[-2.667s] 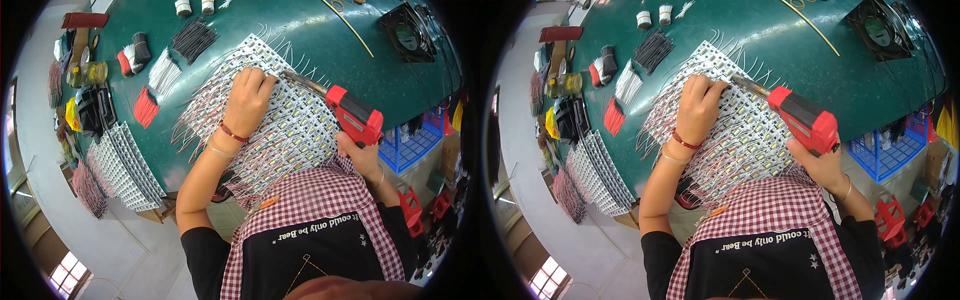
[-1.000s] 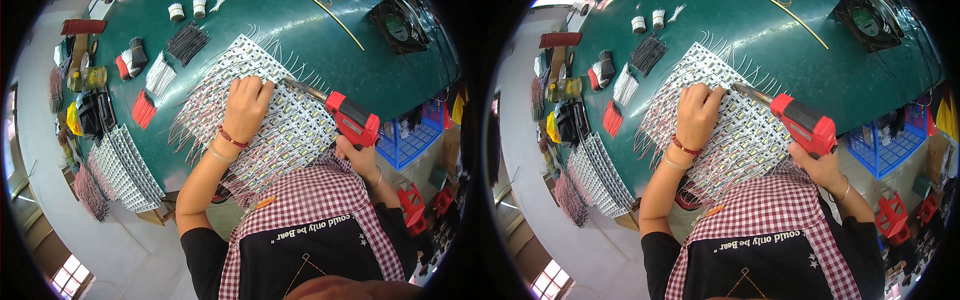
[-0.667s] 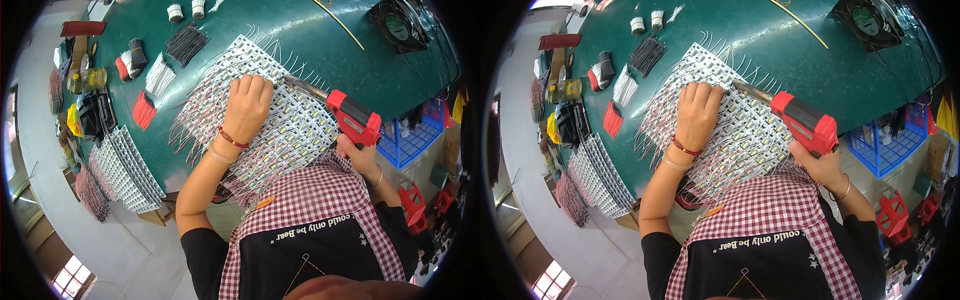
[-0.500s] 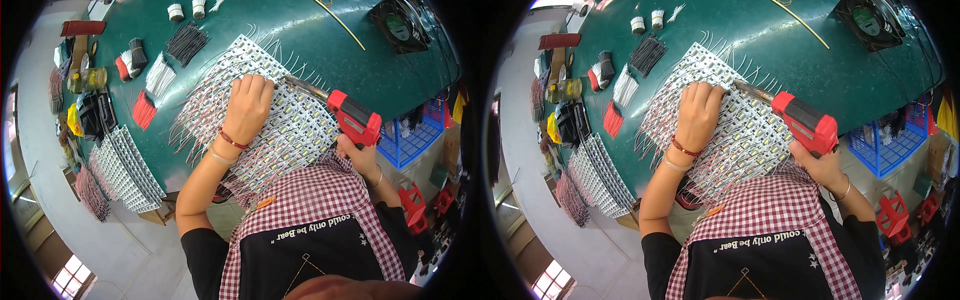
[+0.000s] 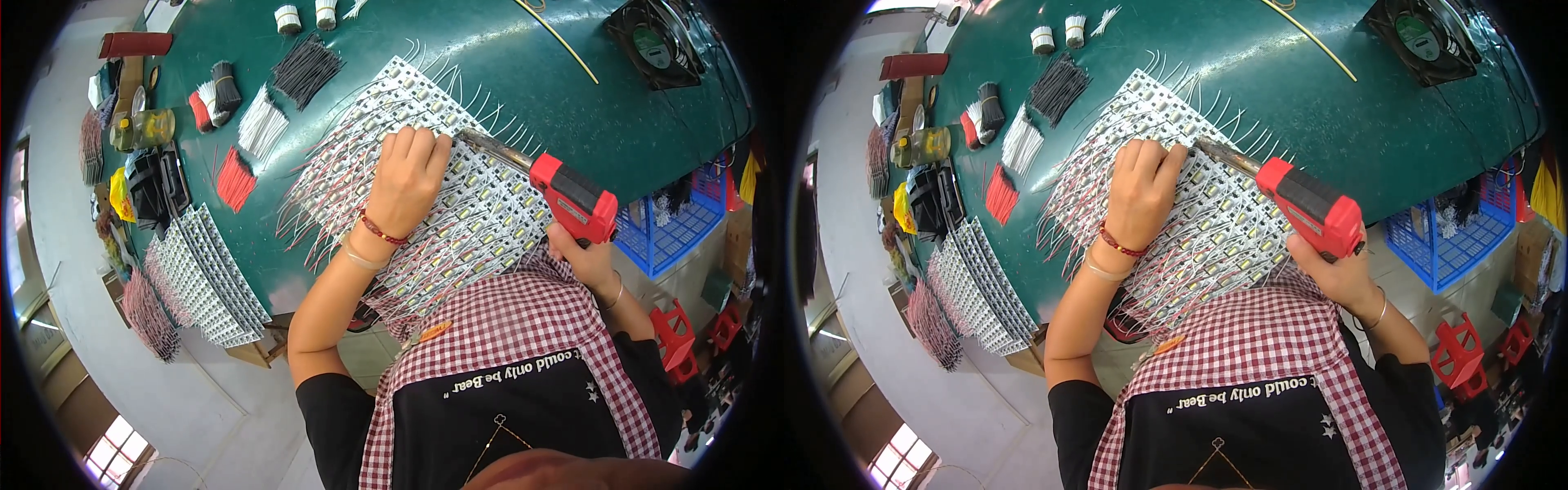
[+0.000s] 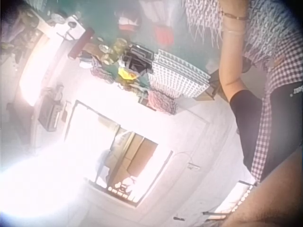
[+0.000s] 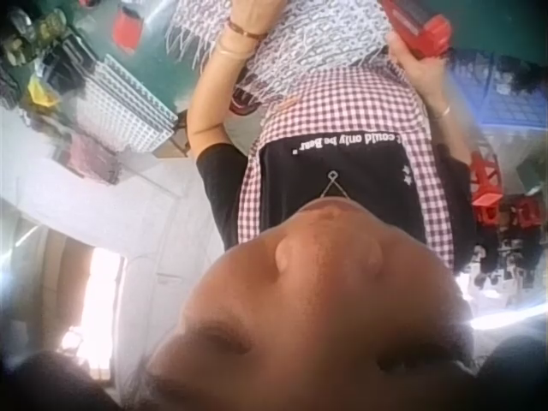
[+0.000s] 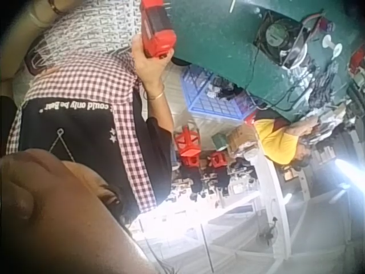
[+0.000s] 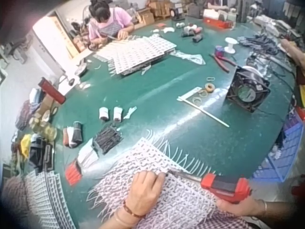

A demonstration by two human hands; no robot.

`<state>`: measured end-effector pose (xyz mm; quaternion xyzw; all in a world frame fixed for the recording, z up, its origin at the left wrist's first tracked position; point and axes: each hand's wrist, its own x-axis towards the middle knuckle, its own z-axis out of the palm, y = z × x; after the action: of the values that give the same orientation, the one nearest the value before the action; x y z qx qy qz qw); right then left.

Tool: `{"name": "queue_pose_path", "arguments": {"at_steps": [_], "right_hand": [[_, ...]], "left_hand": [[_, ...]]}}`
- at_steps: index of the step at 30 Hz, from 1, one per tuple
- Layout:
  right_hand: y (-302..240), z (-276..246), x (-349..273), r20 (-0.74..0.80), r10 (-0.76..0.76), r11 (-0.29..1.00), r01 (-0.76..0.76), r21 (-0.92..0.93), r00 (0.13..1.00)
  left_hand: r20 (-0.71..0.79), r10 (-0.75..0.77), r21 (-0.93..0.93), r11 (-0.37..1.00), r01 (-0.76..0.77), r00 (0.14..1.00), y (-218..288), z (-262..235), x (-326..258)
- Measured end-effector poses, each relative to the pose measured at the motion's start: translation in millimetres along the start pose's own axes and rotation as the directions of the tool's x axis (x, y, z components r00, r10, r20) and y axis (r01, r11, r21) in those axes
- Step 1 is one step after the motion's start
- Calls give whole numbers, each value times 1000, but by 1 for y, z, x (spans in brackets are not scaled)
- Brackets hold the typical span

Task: The person solders connections on a sheet of circuit boards using a soldering gun, holding the board in place with one hand while applying the heated tip to various points.

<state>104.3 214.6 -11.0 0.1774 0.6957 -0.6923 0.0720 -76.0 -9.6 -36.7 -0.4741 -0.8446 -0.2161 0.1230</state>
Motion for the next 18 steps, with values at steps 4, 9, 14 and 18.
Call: {"name": "queue_pose_path", "arguments": {"at_steps": [4, 9, 14, 18], "right_hand": [[3, -2, -3, 21, 10, 999, -9, -46, 1000], [5, -4, -5, -8, 13, 999, -13, 43, 1000], [1, -4, -4, 13, 25, 1000, -25, 11, 1000], [1, -2, -4, -4, 34, 999, -34, 16, 999]], "left_hand": [[-14, 6, -1, 1000, -6, 1000, 1, 1, 0], [-23, 5, 19, 1000, -5, 1000, 0, 3, -1], [-5, 6, 57, 998, -5, 1000, 0, 1, 0], [3, 25, 71, 997, -25, 1000, 0, 1, 0]]}}
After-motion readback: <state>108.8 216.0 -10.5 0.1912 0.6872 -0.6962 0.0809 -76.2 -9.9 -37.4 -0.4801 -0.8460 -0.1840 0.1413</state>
